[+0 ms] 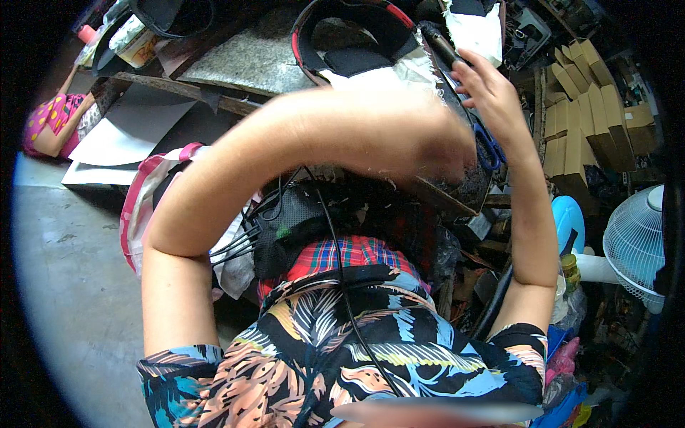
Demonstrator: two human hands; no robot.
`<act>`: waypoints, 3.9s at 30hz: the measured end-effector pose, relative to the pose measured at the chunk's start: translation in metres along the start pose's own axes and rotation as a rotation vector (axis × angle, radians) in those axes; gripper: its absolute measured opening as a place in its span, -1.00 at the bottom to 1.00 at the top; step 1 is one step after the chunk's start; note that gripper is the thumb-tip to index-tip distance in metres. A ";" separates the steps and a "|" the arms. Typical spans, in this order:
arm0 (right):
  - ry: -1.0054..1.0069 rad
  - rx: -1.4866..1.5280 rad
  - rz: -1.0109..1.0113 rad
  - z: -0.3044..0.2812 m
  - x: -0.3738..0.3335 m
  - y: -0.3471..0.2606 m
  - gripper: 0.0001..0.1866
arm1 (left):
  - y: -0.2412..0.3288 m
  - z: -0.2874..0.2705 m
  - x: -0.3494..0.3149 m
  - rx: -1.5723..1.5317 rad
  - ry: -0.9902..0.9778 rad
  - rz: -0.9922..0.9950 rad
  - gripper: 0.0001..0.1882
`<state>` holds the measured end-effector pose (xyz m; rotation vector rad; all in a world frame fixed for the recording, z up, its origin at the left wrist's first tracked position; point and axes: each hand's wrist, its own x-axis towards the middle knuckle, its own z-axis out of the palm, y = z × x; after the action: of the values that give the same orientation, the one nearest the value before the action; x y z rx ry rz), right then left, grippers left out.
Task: The person trims a white fabric insert with scissors and fits it into the opening of a black shoe. They repeatedly adjust the fabric, cut small excess pieces, and press the insert into place. A second shoe is briefly handled and set aside.
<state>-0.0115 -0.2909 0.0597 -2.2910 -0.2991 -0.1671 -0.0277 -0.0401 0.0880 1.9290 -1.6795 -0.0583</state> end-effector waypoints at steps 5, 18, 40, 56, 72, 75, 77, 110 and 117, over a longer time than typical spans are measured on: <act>0.118 -0.231 -0.139 0.065 0.040 0.005 -0.41 | -0.088 -0.015 -0.022 0.338 0.391 -0.327 -0.82; 0.171 -0.672 0.062 0.053 0.061 0.012 -0.53 | -0.106 0.048 -0.072 0.425 0.560 -0.392 -0.75; -0.068 0.057 -0.313 0.101 0.051 0.003 -0.82 | -0.105 0.034 -0.086 -0.235 0.656 -0.348 -0.46; -0.116 0.015 -0.304 0.096 0.053 0.005 -0.83 | -0.095 0.016 -0.083 -0.169 0.480 -0.427 -0.78; -0.099 0.060 -0.316 0.097 0.053 0.011 -0.82 | -0.099 0.018 -0.093 0.198 0.406 -0.218 -0.91; -0.112 0.101 -0.330 0.097 0.049 0.012 -0.80 | -0.100 0.018 -0.093 0.194 0.375 -0.242 -0.85; -0.123 0.121 -0.318 0.094 0.047 0.011 -0.79 | -0.099 0.016 -0.093 0.149 0.351 -0.291 -0.86; 0.056 -0.557 -0.690 0.113 0.018 -0.038 -0.63 | -0.095 0.002 -0.068 0.513 0.289 -0.635 -0.78; -0.006 -0.593 -0.651 0.110 0.017 -0.038 -0.61 | -0.113 0.000 -0.056 0.538 0.234 -0.646 -0.77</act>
<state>-0.0023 -0.1820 0.0163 -2.6820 -1.1192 -0.6500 0.0620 0.0163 0.0196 2.6874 -0.9177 0.3931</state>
